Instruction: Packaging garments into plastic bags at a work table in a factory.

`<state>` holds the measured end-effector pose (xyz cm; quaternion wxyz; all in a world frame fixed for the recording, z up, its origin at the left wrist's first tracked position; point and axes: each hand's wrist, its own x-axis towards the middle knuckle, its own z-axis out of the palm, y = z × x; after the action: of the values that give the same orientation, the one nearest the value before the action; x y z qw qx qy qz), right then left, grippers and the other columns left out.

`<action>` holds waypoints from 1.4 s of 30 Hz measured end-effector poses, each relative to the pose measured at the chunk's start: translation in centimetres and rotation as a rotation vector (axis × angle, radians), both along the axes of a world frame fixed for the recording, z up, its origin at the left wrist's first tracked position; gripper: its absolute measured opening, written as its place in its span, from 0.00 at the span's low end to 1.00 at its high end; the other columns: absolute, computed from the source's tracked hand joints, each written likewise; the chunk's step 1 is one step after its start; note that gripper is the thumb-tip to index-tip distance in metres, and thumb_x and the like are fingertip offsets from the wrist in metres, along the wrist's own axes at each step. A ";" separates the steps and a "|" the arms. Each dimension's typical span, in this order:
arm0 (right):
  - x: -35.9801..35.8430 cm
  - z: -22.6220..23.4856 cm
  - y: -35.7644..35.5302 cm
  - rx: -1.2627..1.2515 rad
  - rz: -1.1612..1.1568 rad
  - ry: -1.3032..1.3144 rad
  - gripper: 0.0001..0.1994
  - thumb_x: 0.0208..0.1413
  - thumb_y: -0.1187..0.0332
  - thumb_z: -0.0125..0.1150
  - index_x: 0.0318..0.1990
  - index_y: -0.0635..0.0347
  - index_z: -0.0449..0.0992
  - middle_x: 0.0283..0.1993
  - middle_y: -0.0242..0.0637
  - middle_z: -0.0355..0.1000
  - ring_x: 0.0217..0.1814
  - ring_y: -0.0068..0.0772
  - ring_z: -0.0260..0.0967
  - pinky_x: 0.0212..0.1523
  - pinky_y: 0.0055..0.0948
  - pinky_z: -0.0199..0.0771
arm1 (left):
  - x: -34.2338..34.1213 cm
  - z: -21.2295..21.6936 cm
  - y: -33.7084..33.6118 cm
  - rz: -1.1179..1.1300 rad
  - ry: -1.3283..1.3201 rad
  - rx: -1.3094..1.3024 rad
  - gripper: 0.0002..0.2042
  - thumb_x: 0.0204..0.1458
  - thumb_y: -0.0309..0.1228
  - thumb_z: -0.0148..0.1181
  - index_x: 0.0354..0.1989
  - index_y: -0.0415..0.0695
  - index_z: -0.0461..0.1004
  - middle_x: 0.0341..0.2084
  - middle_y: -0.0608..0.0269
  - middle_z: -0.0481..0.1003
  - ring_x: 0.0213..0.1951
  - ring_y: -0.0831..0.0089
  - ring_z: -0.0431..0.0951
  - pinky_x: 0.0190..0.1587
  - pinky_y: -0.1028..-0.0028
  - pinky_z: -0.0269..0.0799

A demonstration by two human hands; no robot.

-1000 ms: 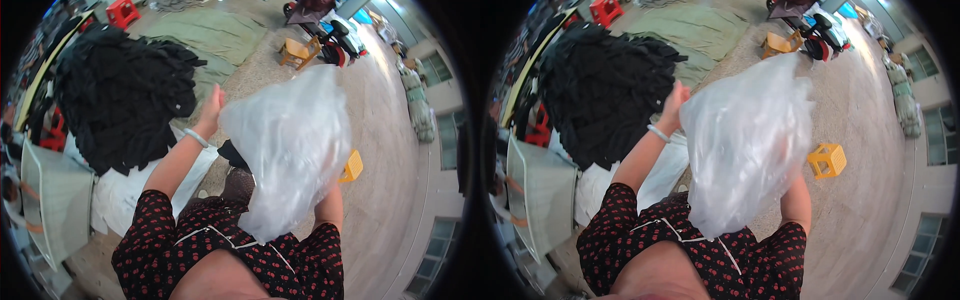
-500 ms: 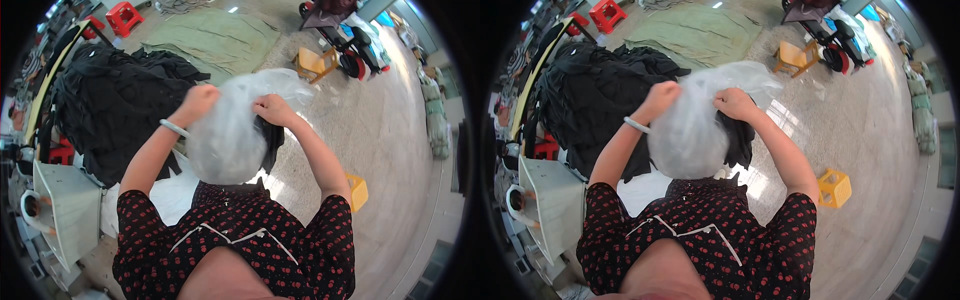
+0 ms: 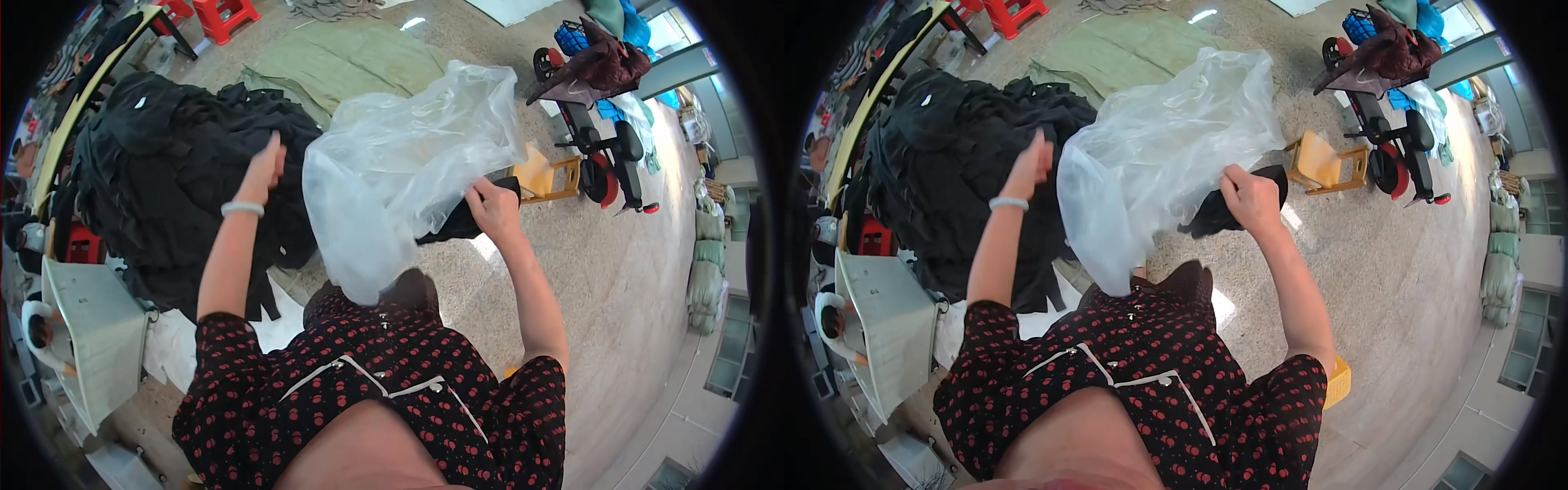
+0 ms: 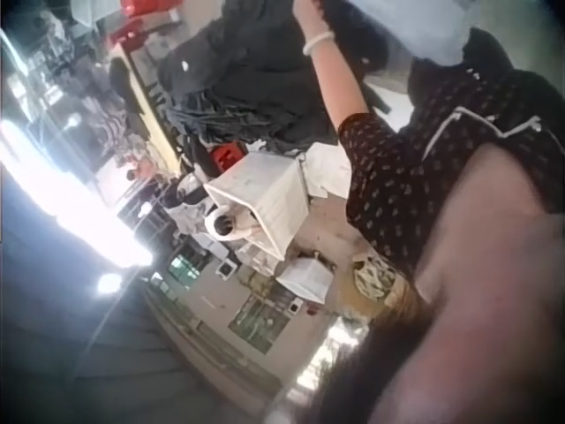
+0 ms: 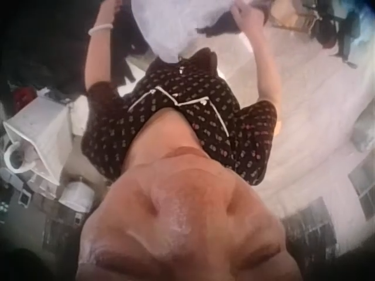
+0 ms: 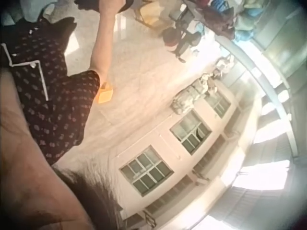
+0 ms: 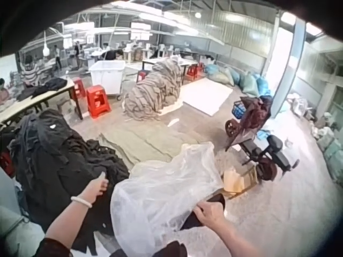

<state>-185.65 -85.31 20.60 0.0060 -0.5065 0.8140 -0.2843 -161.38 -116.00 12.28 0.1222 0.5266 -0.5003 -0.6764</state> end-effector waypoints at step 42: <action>-43.6 9.9 -61.3 0.287 0.101 -1.874 0.12 0.42 0.65 0.53 0.32 0.65 0.69 0.28 0.39 0.69 0.30 0.31 0.68 0.34 0.27 0.70 | -50.8 -3.8 -48.1 -0.074 -0.277 -0.715 0.11 0.41 0.35 0.50 0.22 0.38 0.72 0.23 0.45 0.70 0.29 0.53 0.72 0.32 0.63 0.67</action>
<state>-229.25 -146.61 30.50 0.7313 -0.1012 0.4821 -0.4717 -212.20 -164.06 8.48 0.2046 0.5187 -0.7351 -0.3856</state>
